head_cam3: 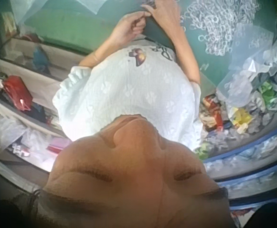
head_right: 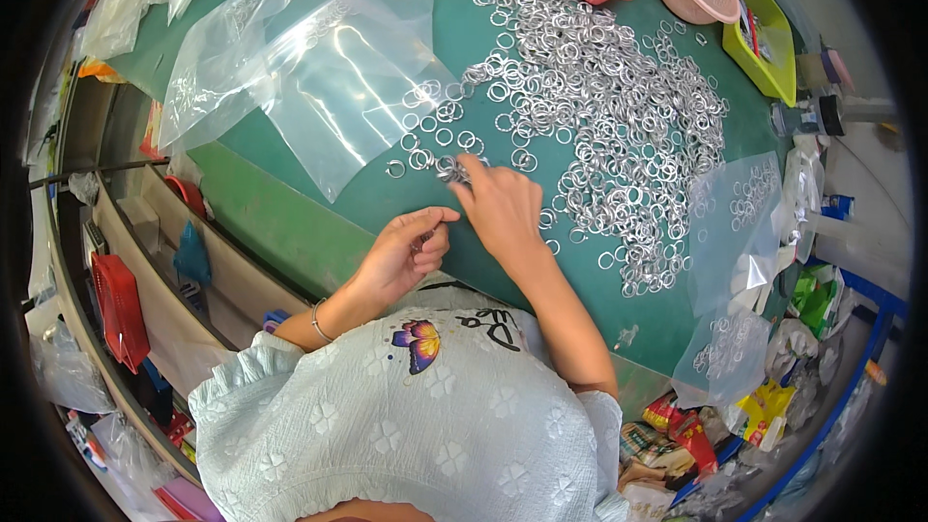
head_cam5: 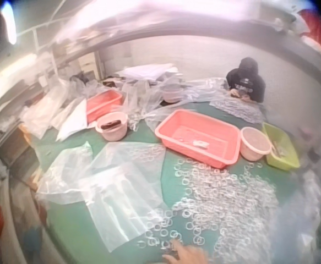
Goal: The person sorts a large pile of small metal rings on a green workbench, picking them up by hand and placing them into clear plastic bags. The person repeatedly gathers rings from the table and transfers them into the packaging.
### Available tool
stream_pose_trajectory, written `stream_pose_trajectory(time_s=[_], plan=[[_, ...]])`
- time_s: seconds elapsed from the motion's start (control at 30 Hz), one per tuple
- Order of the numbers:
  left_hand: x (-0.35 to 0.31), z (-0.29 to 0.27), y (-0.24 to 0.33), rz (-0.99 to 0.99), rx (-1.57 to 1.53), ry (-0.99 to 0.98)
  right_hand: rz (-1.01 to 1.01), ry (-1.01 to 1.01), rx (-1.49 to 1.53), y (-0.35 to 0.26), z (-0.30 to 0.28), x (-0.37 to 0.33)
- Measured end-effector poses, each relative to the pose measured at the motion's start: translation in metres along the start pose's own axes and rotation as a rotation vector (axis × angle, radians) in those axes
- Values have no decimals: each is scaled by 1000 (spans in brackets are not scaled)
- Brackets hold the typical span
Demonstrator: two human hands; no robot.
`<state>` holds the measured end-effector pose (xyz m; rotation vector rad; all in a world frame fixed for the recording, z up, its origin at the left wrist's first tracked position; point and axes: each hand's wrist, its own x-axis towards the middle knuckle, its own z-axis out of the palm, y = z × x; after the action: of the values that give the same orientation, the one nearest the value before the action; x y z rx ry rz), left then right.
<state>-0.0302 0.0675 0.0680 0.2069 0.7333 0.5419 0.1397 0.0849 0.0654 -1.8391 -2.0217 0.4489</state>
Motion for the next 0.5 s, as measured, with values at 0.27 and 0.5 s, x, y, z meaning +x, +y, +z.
stream_pose_trajectory(time_s=[0.27,0.5], plan=[[-5,1,6,201,-38,172,142,-40,38,5,-37,-14],[-1,-4,7,257,-23,127,7,98,79,-6,-3,6]])
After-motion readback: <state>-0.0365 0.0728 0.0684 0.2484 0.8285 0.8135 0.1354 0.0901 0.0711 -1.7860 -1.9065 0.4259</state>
